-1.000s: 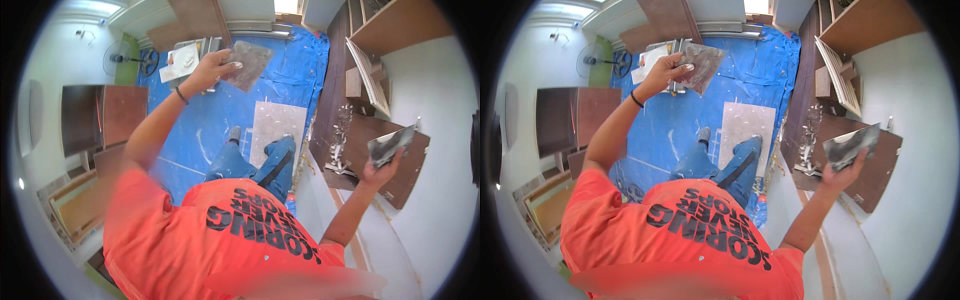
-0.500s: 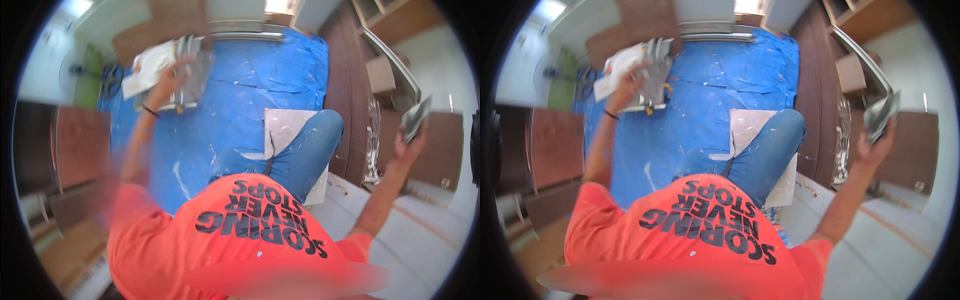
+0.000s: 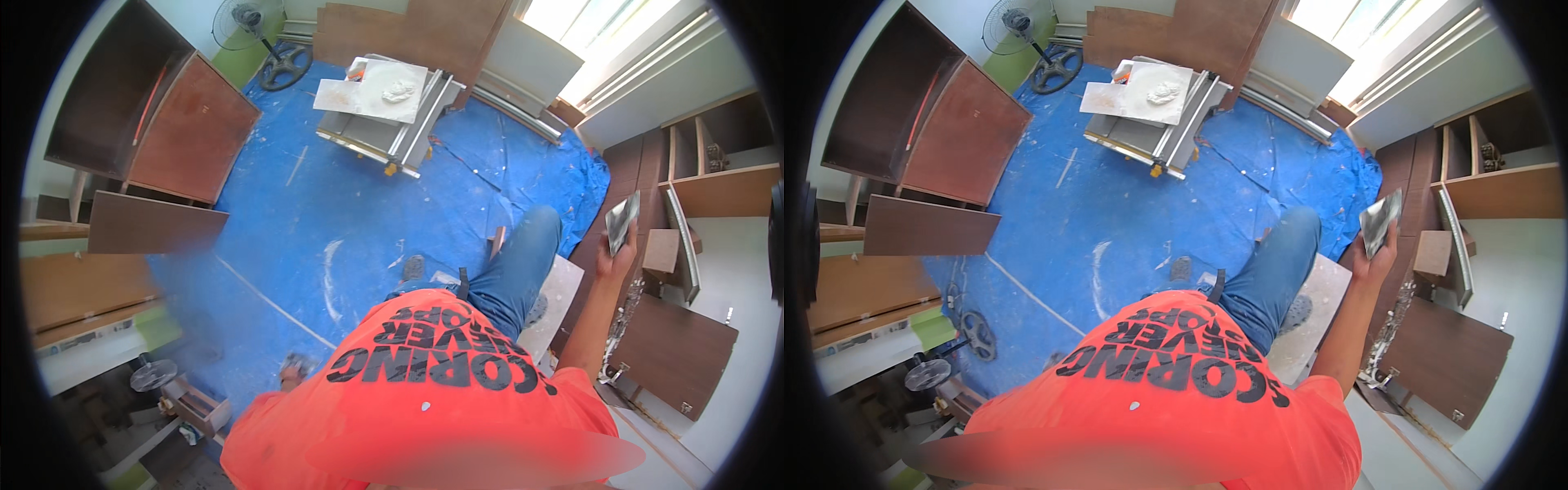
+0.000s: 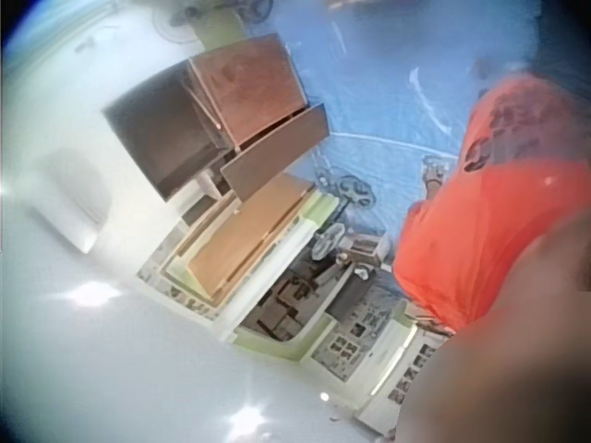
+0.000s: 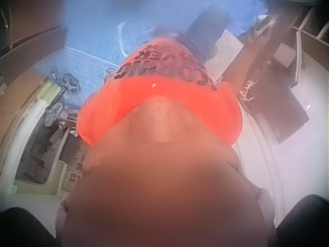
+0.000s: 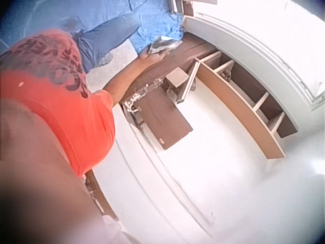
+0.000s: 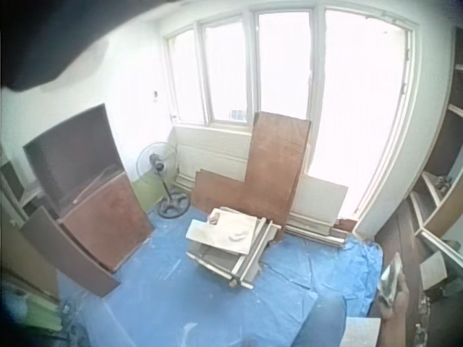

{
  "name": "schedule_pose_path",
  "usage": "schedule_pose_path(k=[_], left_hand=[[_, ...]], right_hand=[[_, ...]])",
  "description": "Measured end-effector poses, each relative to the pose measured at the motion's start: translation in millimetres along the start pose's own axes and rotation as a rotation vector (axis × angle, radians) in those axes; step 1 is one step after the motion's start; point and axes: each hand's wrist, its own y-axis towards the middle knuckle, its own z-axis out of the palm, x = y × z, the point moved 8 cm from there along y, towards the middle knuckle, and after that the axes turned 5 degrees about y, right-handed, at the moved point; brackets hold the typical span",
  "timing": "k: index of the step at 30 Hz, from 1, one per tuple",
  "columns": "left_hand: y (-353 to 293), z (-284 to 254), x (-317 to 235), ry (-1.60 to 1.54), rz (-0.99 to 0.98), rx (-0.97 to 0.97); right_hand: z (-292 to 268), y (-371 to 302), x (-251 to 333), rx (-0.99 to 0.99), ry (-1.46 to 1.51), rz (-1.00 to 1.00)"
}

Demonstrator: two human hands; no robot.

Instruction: The person uses a putty knife to scoop joint compound from a container and applies it to a vertical seam on a wall. They repeatedly smooth the compound along the seam with the knife, working on a specific section of the wall.

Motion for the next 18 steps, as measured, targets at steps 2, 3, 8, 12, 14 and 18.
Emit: schedule_pose_path(k=[2, 3, 8, 12, 14, 18], left_hand=[[31, -23, -74, -0.072, 0.166, -0.106], [50, -45, -127, -0.101, 0.285, -0.183], [51, -189, -419, -0.18, 0.886, -0.469], [0, -294, -594, 0.005, 1.116, -0.496], [-3, -318, -646, -0.016, 1.195, -0.544], [64, -349, -723, 0.18, 1.209, -0.615]], right_hand=[[26, 14, -14, -0.02, 0.01, -0.016], [33, 15, -25, -0.071, 0.018, -0.049], [-9, 4, -80, -0.157, 0.046, -0.025], [-58, 11, -127, -0.343, 0.07, 0.004], [-68, 27, -153, -0.401, 0.081, 0.014], [-42, 81, -202, -0.392, 0.133, 0.089]])
